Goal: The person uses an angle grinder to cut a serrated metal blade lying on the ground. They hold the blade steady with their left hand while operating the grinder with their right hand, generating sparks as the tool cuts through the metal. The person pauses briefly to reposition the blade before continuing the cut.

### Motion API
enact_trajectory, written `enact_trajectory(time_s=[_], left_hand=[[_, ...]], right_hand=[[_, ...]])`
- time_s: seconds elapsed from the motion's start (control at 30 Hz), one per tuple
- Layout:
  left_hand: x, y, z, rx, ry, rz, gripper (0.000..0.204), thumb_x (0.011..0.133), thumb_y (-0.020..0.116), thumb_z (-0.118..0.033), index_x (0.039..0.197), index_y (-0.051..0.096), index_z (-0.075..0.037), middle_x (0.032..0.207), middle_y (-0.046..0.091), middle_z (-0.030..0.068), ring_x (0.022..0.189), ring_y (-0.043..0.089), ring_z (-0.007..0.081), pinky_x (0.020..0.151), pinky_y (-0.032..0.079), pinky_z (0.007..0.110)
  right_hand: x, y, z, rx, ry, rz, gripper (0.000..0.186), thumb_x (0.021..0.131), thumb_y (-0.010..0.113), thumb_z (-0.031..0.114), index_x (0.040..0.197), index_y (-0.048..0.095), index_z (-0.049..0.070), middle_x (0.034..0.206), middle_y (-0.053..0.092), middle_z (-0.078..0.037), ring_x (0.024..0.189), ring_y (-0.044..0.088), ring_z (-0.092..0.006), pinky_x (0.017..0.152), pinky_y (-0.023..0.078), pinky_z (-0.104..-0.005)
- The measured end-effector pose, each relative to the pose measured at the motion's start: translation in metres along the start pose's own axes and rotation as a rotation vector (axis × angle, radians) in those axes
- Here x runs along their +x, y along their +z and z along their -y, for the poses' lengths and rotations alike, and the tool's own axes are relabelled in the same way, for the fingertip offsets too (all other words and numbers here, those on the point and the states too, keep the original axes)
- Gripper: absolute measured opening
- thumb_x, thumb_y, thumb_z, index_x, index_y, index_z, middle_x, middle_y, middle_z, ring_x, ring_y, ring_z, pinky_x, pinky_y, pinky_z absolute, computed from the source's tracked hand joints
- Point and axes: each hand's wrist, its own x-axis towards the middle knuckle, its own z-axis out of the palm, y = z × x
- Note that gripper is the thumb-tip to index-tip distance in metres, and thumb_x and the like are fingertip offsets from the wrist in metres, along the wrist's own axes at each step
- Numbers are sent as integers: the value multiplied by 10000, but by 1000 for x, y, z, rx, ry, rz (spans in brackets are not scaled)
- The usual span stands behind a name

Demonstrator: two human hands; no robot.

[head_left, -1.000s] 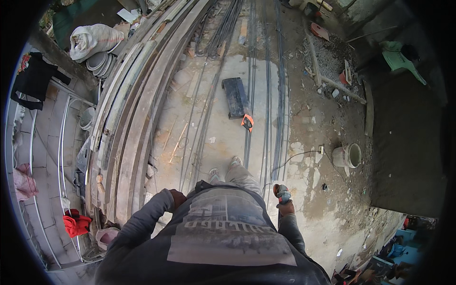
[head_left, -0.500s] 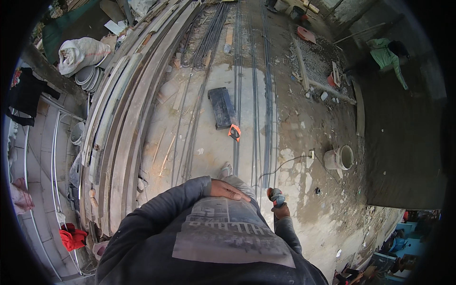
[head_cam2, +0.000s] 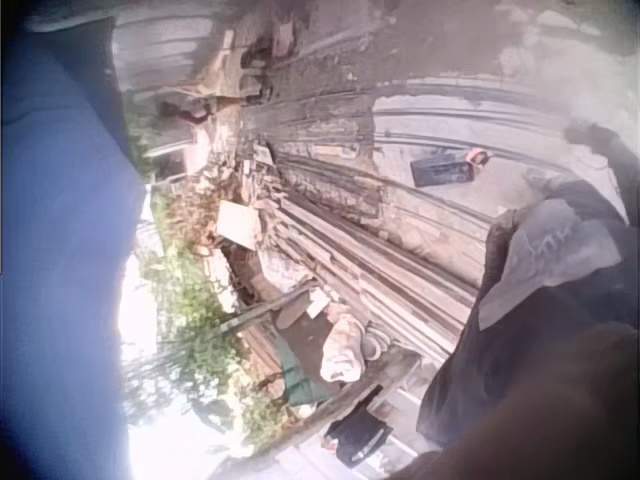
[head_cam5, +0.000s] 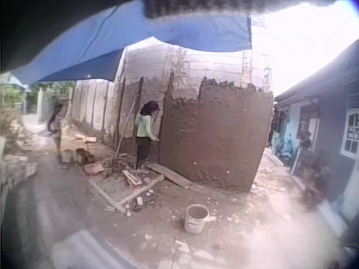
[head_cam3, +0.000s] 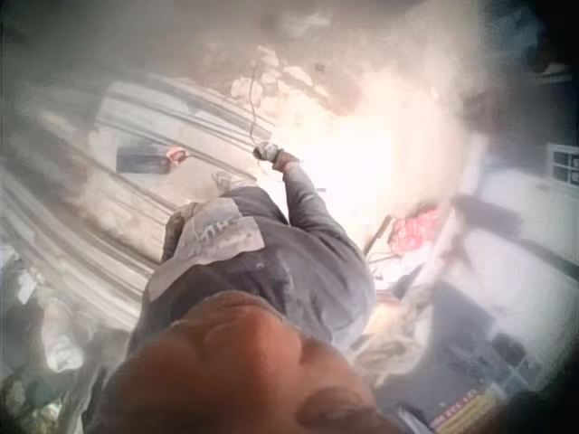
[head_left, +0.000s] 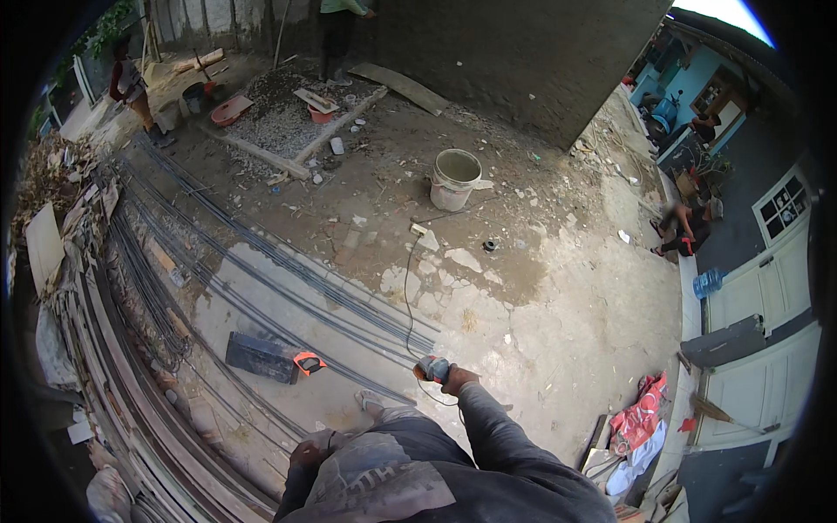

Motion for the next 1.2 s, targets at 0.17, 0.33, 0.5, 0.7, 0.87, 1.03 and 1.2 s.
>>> enact_trajectory(time_s=[0.17, 0.33, 0.5, 0.7, 0.87, 1.03, 1.2], left_hand=[[20, -53, 112, -90, -326, 227, 471, 1010, 574, -356, 1345, 580, -25, 1263, 678, 126, 1064, 670, 296, 884, 509, 405], [97, -130, 159, -132, -493, 263, 529, 991, 618, -380, 1407, 529, -65, 1275, 667, 137, 1028, 671, 354, 791, 524, 456], [236, -171, 189, -424, -299, 329, 607, 971, 661, -403, 1468, 479, -104, 1287, 656, 147, 992, 672, 412, 699, 538, 508], [248, -172, 101, -407, 149, 232, 429, 919, 721, -371, 1225, 680, -74, 993, 715, 79, 790, 685, 189, 695, 554, 351], [211, -189, 177, -310, 130, 113, 424, 933, 700, -362, 1215, 684, -46, 966, 722, 76, 785, 677, 162, 706, 560, 336], [148, -215, 326, 69, -192, 71, 513, 933, 613, -528, 1113, 732, -63, 1019, 744, 182, 924, 702, 386, 863, 535, 486], [61, -234, 448, 246, -680, 262, 614, 984, 493, -569, 1297, 666, -70, 1395, 594, 204, 1318, 550, 373, 1095, 430, 468]], right_hand=[[-24, -22, 32, 87, 83, 6, 664, 758, 741, 346, 1310, 520, 50, 1218, 708, -171, 1141, 682, -339, 935, 554, -432], [-45, 1, 30, 231, 280, 14, 708, 732, 731, 350, 1341, 520, 57, 1224, 701, -193, 1148, 679, -340, 962, 541, -444], [-69, 12, 53, 272, 385, -14, 734, 717, 743, 359, 1347, 522, 55, 1243, 696, -185, 1168, 670, -334, 979, 535, -432], [-87, 54, 89, 307, 430, -43, 794, 676, 802, 436, 1334, 559, 64, 1278, 685, -164, 1185, 664, -305, 984, 533, -418], [-57, 81, 114, 332, 351, -67, 785, 662, 825, 362, 1340, 573, 58, 1287, 675, -177, 1190, 657, -319, 994, 526, -412], [-63, 96, 117, 255, 236, -255, 671, 613, 873, 276, 1150, 615, -32, 1073, 720, -257, 1061, 692, -410, 899, 554, -471], [-38, 60, 170, 140, 108, -146, 728, 615, 858, 286, 1167, 542, -67, 1106, 690, -290, 1080, 671, -437, 912, 546, -483]])
